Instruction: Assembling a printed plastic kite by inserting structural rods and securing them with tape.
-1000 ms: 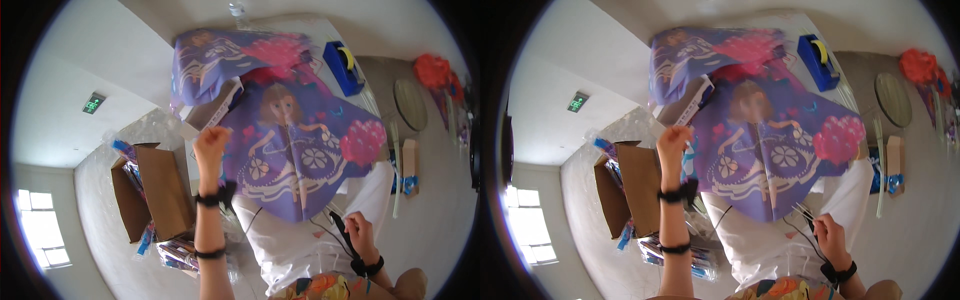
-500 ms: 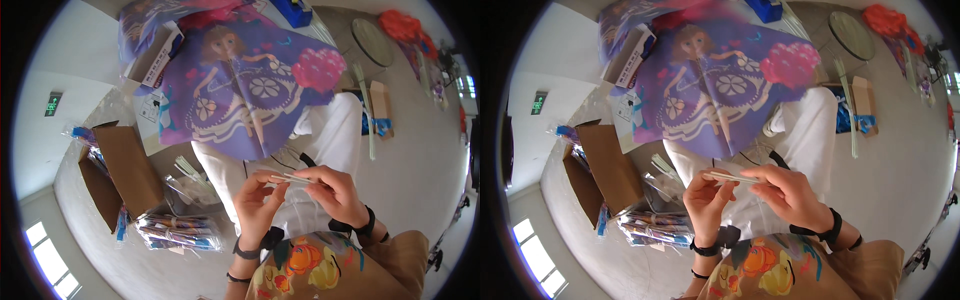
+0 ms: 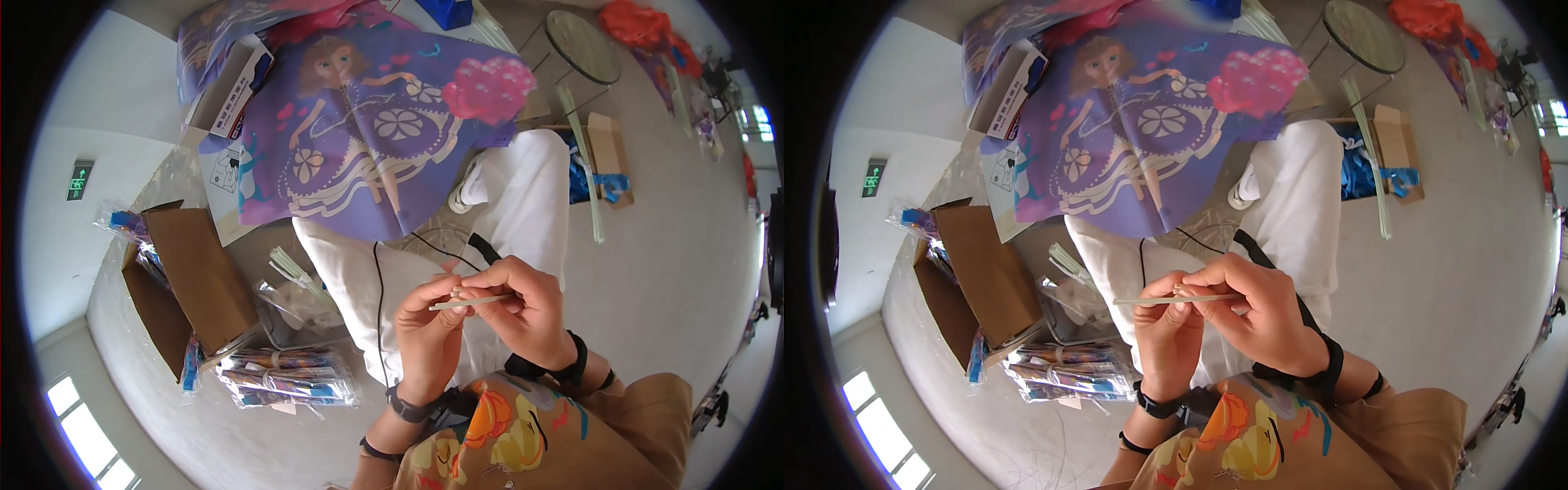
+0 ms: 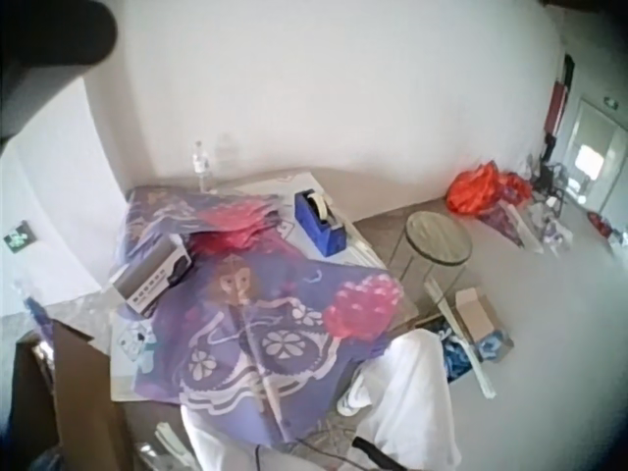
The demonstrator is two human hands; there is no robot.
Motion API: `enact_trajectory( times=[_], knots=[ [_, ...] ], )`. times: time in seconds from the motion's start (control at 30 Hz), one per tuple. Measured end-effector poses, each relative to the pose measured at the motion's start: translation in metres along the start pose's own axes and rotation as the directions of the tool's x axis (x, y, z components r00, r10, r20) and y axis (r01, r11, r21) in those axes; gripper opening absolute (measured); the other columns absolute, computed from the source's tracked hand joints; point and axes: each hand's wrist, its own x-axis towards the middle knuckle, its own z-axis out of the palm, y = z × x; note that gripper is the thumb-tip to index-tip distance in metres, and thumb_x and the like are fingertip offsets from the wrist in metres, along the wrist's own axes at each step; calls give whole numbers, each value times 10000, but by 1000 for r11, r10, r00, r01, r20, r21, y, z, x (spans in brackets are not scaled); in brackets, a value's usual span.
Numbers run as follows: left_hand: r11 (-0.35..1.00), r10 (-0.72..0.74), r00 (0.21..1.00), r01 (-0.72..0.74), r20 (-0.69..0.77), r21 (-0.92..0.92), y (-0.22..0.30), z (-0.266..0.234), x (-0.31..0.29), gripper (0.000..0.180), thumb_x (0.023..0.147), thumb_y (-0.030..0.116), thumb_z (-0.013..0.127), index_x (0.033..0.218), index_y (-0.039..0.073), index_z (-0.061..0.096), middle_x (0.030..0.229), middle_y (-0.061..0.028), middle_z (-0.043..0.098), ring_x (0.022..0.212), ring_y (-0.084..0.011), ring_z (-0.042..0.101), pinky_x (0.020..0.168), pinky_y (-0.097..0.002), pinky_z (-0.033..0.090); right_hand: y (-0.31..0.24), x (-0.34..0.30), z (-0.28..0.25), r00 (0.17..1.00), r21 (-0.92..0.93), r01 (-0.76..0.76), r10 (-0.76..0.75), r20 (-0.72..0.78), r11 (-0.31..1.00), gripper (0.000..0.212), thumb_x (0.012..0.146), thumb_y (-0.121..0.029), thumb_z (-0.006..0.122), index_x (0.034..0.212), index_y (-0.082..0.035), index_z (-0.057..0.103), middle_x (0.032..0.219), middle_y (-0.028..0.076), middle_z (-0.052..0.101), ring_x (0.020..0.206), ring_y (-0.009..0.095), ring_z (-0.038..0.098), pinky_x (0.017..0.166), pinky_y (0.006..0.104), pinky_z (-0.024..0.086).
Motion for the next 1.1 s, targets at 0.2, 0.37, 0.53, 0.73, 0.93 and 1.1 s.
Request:
enact_trajectory(
  times=[0.2,0.37,0.53,0.73,0.93,1.1],
  knots=[
    [969,-116,993,116,11,-220,-6,2,2,197,910,83,622,1107,82,628,1081,-67,649,1008,-184,610,891,-341,493,-8,5,-5,999,-142,15,-9,47,990,181,825,60,655,994,27,600,903,111,676,816,190,703,648,246,551],
    [984,-27,993,7,-112,-177,11,11,8,126,928,61,594,1053,47,596,1075,-70,621,972,-187,611,833,-329,512,-26,16,-7,988,-298,13,34,151,954,200,871,-64,662,1037,-17,562,823,109,638,664,215,655,565,275,499],
    [991,134,987,-133,-87,18,27,-2,14,146,923,80,614,1040,-3,588,986,-124,644,894,-182,622,753,-300,496,-14,10,-22,988,-166,-103,121,101,981,112,943,-91,563,1004,-43,482,810,108,608,655,230,615,565,288,466],
    [971,209,975,-197,-76,138,37,-13,15,158,910,108,639,1042,32,598,957,-69,620,855,-159,592,700,-265,476,-15,16,-11,954,-189,-94,143,265,977,106,930,-51,581,978,-13,495,824,101,604,692,196,623,632,283,499],
    [959,284,957,-283,-60,34,47,-25,18,149,886,49,648,1020,-10,618,957,-132,641,823,-191,606,690,-298,475,-18,21,-4,953,-185,-124,169,253,975,94,916,-27,596,968,7,526,834,81,611,714,129,613,644,262,515],
    [951,308,951,-306,-32,49,49,-28,19,131,891,30,632,1012,-18,619,961,-130,620,836,-205,612,672,-306,479,-18,24,-1,953,-188,-102,150,262,977,85,919,-20,591,969,8,529,824,82,610,690,132,611,631,255,518]
  ],
)
